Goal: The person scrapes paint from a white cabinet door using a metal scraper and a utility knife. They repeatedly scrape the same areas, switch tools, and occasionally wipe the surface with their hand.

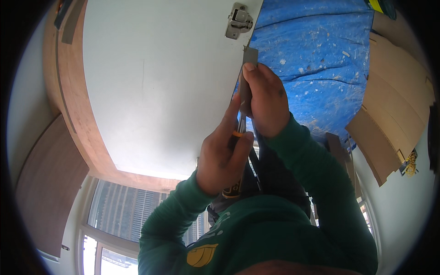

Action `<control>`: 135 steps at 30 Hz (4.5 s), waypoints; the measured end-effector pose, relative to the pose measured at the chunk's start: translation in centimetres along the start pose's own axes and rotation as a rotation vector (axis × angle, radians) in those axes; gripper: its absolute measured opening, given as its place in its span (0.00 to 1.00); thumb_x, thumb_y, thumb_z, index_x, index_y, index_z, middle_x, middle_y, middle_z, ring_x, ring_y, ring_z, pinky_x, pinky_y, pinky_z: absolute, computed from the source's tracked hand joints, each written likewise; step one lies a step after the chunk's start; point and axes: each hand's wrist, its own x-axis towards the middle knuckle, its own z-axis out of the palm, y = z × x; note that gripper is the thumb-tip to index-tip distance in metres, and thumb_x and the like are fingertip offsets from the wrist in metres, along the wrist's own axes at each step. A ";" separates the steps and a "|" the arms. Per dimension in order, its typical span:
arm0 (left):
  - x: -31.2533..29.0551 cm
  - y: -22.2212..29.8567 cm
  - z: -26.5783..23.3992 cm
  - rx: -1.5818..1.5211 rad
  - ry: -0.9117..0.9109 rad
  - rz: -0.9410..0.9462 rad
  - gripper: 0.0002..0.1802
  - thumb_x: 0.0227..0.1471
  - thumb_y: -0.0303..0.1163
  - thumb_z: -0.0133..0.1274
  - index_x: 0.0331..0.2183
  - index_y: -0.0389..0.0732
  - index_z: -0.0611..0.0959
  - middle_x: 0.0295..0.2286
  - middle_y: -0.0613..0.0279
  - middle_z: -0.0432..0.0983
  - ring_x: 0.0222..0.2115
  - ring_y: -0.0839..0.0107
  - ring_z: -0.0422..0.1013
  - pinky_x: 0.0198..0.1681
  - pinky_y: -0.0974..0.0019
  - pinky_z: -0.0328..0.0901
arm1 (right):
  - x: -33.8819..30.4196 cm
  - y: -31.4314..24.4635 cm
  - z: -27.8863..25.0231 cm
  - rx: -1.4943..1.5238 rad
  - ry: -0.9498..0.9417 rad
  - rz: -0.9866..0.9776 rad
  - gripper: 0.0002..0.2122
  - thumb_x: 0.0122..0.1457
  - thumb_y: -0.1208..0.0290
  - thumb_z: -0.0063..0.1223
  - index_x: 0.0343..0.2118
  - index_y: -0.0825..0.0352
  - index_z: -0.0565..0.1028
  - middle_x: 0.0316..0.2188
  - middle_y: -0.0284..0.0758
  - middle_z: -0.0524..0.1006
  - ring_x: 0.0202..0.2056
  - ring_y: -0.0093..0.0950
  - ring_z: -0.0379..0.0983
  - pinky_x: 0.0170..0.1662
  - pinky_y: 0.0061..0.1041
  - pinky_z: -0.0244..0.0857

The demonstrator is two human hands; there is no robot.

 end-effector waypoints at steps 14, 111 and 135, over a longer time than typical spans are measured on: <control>0.6 0.2 0.4 -0.028 0.009 0.042 0.39 0.60 0.20 0.48 0.69 0.30 0.56 0.25 0.69 0.71 0.24 0.85 0.63 0.27 0.76 0.58 | 0.5 -1.4 -0.4 0.204 0.002 0.191 0.14 0.73 0.67 0.38 0.35 0.72 0.72 0.28 0.41 0.72 0.28 0.36 0.69 0.33 0.34 0.64; 16.1 1.8 -12.9 1.123 0.670 0.711 0.37 0.69 0.54 0.39 0.65 0.35 0.67 0.65 0.39 0.60 0.66 0.43 0.57 0.69 0.43 0.51 | -5.2 14.2 -11.5 0.865 0.089 0.655 0.22 0.73 0.46 0.40 0.33 0.62 0.70 0.16 0.33 0.69 0.20 0.35 0.73 0.27 0.37 0.67; 10.8 -1.5 5.5 1.097 0.565 0.624 0.36 0.59 0.41 0.55 0.65 0.38 0.69 0.65 0.47 0.62 0.69 0.39 0.49 0.71 0.38 0.42 | -13.6 23.8 -21.6 0.547 0.185 0.607 0.22 0.71 0.46 0.46 0.31 0.62 0.67 0.12 0.29 0.62 0.12 0.26 0.64 0.20 0.31 0.66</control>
